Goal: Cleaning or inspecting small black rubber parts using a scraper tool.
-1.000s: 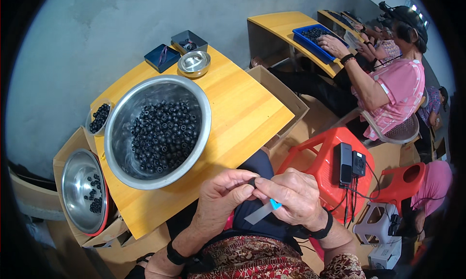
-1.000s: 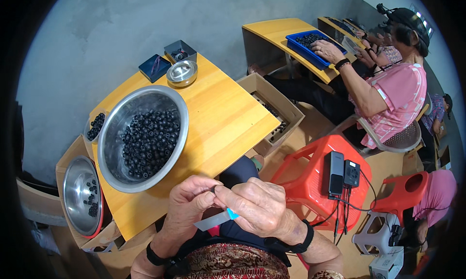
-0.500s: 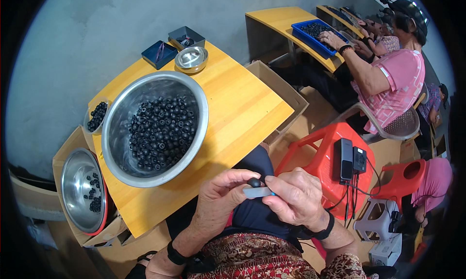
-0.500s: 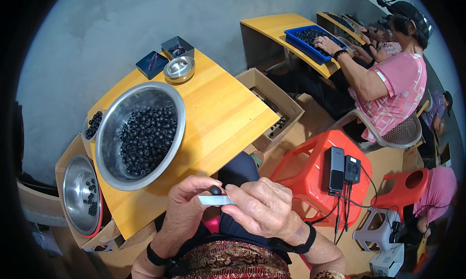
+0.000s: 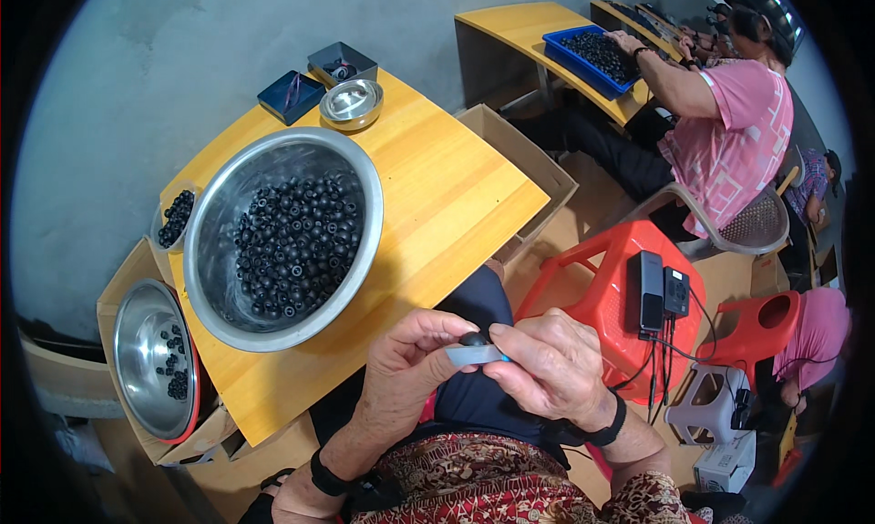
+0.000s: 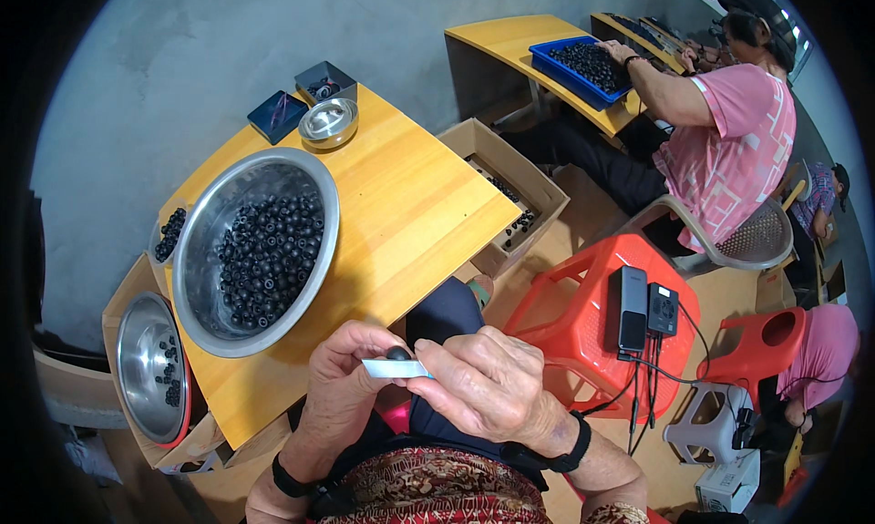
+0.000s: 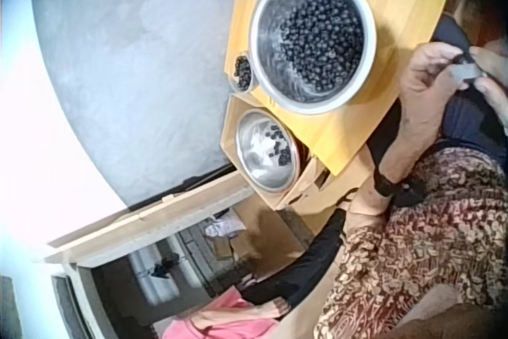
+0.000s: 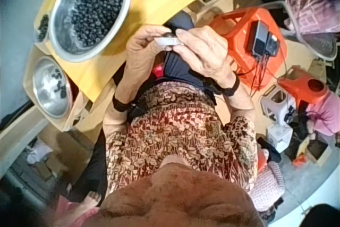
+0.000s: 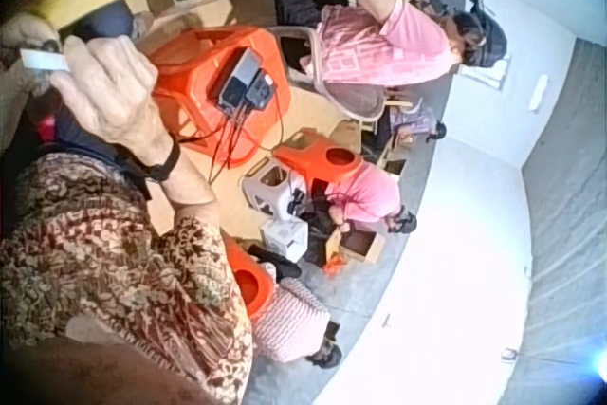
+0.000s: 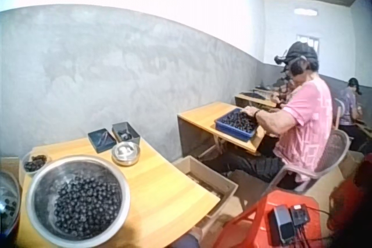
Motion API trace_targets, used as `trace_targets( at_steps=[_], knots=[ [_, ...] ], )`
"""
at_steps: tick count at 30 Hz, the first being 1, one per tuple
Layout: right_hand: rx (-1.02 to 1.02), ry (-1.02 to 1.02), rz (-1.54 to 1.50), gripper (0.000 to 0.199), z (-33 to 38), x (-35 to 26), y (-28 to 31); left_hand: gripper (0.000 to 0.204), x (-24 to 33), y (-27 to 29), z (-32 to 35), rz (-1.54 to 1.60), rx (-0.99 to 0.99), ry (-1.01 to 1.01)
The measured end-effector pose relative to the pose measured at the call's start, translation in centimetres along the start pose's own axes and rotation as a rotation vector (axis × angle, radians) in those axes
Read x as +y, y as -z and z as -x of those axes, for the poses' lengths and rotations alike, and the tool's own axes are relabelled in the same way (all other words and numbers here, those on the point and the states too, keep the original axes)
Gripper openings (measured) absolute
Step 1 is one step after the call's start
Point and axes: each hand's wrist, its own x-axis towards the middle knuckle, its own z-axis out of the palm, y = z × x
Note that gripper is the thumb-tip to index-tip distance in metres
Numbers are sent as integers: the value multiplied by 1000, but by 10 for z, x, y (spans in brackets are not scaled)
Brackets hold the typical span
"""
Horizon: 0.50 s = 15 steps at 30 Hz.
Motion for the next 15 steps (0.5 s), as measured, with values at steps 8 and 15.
trace_targets(
  at_steps=[8,15],
  knots=[
    [-25,-11,2,33,3,1,-1,18,-3,3,0,60,-11,48],
    [-37,43,18,35,5,2,0,18,-3,3,0,231,-48,107]
  ],
)
